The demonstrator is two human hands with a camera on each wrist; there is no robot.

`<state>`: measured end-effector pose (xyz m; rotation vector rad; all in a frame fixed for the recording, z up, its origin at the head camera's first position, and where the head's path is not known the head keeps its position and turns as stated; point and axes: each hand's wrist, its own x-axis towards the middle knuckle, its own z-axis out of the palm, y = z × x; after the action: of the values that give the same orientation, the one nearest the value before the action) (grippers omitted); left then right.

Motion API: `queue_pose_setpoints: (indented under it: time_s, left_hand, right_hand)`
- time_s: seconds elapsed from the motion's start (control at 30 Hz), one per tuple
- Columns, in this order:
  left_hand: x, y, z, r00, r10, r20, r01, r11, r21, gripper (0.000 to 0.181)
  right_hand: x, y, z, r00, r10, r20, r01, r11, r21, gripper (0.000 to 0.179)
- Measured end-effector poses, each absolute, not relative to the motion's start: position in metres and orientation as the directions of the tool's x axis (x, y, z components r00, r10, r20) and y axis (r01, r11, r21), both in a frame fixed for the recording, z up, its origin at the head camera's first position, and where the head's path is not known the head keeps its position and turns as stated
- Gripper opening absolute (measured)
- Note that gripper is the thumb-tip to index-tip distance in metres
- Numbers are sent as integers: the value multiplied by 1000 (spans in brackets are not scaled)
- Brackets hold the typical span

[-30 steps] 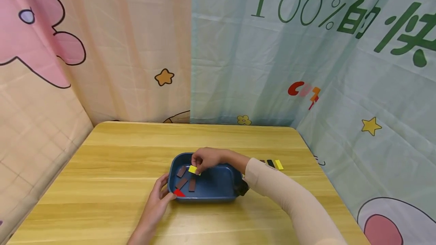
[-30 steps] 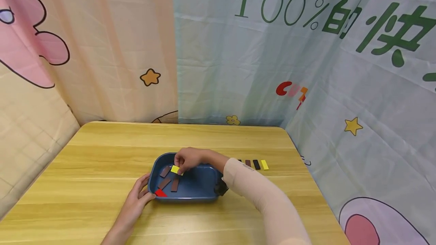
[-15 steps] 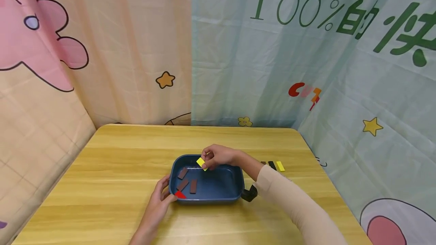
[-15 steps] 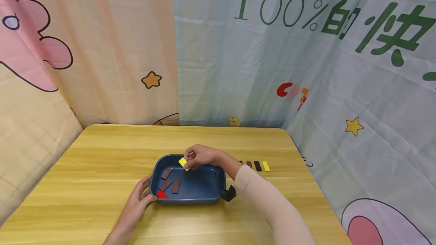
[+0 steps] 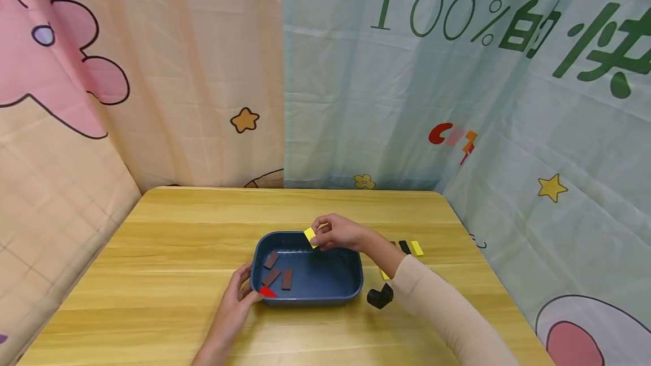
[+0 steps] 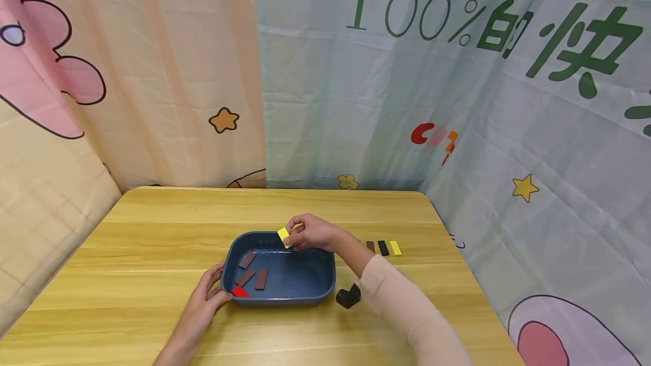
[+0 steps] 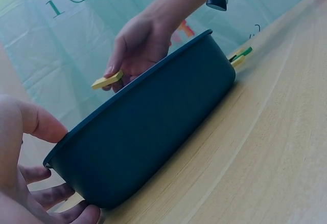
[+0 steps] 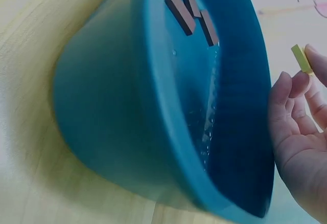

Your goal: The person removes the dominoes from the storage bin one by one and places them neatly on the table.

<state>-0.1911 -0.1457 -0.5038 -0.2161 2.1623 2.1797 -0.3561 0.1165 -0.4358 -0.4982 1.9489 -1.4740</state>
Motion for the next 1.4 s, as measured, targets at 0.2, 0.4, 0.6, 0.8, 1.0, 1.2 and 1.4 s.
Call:
queue_pose_setpoints:
  time_s: [0.2,0.4,0.6,0.8,1.0,1.2,1.4]
  left_hand:
    - [-190,-145,-501,-988,-51,-143,-143,-10,990,68]
    - [-189,-144,-503,-989,-59,-138,-137,-12,990,68]
    - [-190,-145,-504,-990,-54,-134,-134,-9,991,67]
    - [-191,-145,-505,-986,-59,-153,-152,-21,988,68]
    - [-190,-145,-505,-986,-56,-154,-153,-23,988,67]
    - [-190,-145,-506,-985,-58,-160,-159,-21,987,68]
    - [-192,-144,-506,-988,-59,-141,-140,-22,990,67]
  right_hand:
    - [-352,130,-436,-737,-635,-234,94,246,-965,14]
    - [-349,150,-440,-767,-599,-229,108,232,-967,13]
    - [-347,168,-443,-777,-591,-217,109,214,-971,11]
    - [-344,179,-442,-776,-596,-206,102,203,-974,11]
    - [-340,192,-446,-783,-588,-202,119,178,-977,10]
    - [-334,211,-451,-815,-543,-204,128,174,-976,11]
    - [-332,228,-457,-835,-514,-198,135,157,-978,11]
